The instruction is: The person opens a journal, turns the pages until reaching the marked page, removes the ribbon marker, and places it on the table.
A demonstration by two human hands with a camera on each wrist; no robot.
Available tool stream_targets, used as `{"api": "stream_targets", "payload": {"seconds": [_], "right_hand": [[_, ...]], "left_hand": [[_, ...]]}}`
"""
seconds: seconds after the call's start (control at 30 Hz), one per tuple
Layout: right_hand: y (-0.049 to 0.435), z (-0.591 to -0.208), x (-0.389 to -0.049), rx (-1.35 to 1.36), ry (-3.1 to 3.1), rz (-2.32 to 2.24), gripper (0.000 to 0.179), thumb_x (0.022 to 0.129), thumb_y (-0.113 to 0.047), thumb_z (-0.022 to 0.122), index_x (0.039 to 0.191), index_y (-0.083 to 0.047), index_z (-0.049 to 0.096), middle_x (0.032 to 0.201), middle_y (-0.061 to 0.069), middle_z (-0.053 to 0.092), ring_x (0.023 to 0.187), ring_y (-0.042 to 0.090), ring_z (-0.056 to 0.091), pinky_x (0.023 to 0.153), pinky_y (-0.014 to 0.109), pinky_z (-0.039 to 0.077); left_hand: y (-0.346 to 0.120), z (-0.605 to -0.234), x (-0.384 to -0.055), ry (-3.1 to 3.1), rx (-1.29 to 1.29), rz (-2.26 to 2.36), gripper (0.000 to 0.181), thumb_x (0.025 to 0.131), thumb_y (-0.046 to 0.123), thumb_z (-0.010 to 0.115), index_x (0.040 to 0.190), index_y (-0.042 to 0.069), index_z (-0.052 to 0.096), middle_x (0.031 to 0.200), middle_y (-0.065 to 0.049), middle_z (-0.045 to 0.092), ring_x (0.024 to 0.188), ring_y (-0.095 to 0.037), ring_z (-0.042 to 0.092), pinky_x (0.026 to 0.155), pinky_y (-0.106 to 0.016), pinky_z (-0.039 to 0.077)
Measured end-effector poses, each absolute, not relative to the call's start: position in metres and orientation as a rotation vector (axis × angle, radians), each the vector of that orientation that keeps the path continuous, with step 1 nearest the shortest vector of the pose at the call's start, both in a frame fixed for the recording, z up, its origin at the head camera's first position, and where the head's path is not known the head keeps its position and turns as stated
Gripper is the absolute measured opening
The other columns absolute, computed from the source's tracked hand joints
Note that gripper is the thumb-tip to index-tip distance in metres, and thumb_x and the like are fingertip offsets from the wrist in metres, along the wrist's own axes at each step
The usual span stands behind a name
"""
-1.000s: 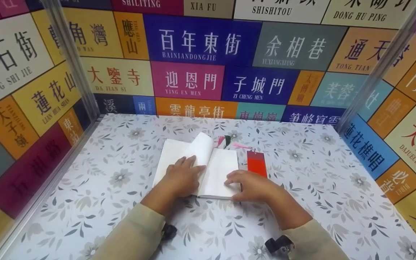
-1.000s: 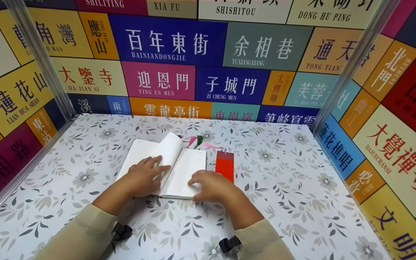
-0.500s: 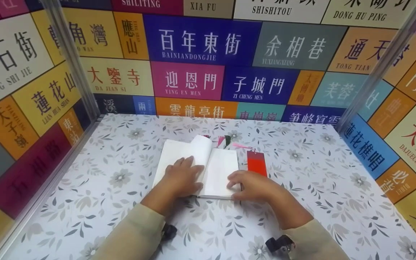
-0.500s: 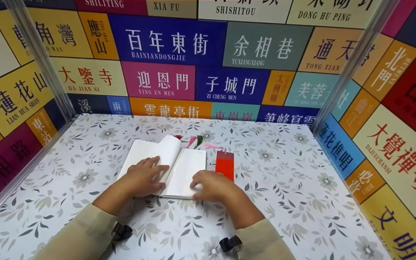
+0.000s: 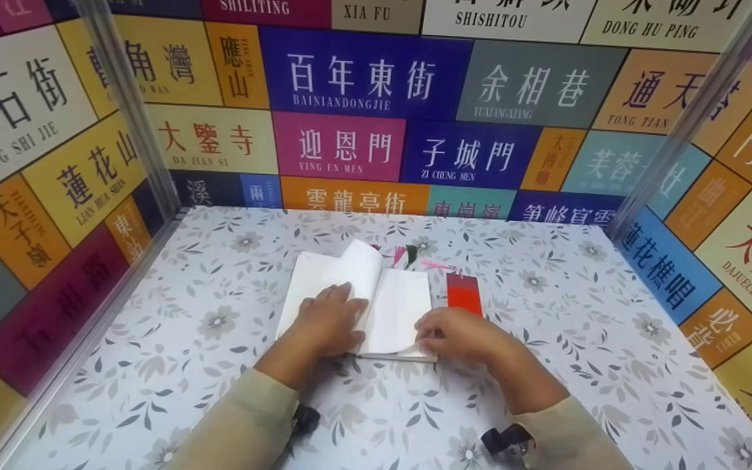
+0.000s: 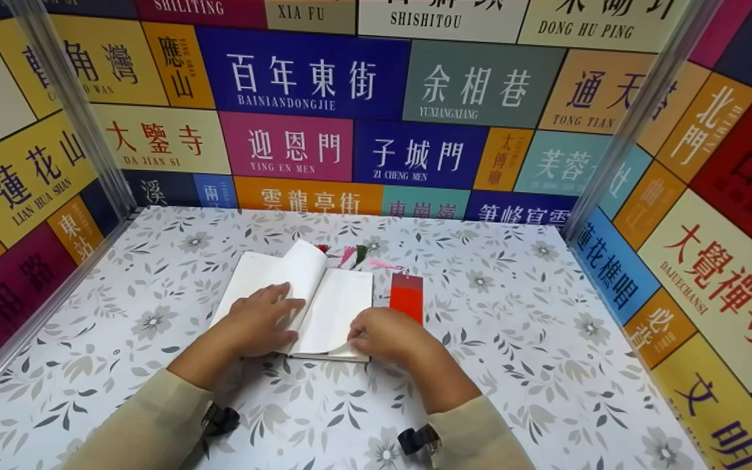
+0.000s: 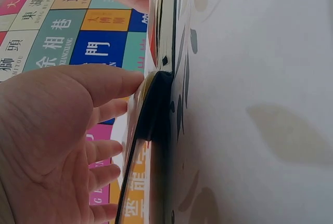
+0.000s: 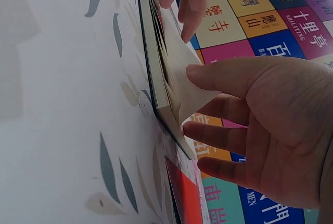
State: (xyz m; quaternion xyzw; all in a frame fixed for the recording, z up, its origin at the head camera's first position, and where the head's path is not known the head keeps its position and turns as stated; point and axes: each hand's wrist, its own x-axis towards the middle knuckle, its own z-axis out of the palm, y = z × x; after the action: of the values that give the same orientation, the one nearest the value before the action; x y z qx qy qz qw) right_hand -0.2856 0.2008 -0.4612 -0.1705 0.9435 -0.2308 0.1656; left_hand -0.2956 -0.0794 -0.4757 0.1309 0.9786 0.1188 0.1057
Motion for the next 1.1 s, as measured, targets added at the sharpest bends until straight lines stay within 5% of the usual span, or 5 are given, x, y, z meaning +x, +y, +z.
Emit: {"api": "stream_targets", "payload": {"seconds": [0.4,0.67,1.1], "right_hand": [[0.2034,-0.4603,-0.2874,-0.555,2.715,-0.670,0.005,0.095,-0.028,0.081,0.096,-0.032,0.079,0.096,-0.012,0.072,0.094,0.014,0.064,0.090,0.036,0.058],[0.2034,-0.4583,-0.2870,-0.550,2.724,-0.682,0.005,0.095,-0.028,0.081,0.094,-0.032,0.079,0.095,-0.011,0.072,0.092,0.014,0.063,0.086,0.034,0.058],[0.2022,-0.4551,-0.2854,-0.519,2.718,-0.671,0.002,0.096,-0.032,0.080,0.098,-0.032,0.078,0.095,-0.010,0.071,0.091,0.015,0.064,0.081,0.032,0.056]], "left_hand": [[-0.0798,-0.4771,-0.2961,2.896,0.396,0.365,0.071,0.101,0.044,0.069,0.166,0.033,0.042,0.181,-0.006,0.021,0.169,-0.034,0.017,0.133,-0.067,0.021],[-0.0796,-0.4773,-0.2971,2.919,0.398,0.375,0.070,0.098,0.034,0.069,0.164,0.037,0.044,0.183,-0.002,0.016,0.169,-0.034,0.016,0.132,-0.067,0.024],[-0.0800,-0.4788,-0.2983,2.838,0.370,0.300,0.063,0.103,0.036,0.061,0.163,0.022,0.047,0.179,-0.004,0.029,0.168,-0.036,0.019,0.134,-0.065,0.020]]}}
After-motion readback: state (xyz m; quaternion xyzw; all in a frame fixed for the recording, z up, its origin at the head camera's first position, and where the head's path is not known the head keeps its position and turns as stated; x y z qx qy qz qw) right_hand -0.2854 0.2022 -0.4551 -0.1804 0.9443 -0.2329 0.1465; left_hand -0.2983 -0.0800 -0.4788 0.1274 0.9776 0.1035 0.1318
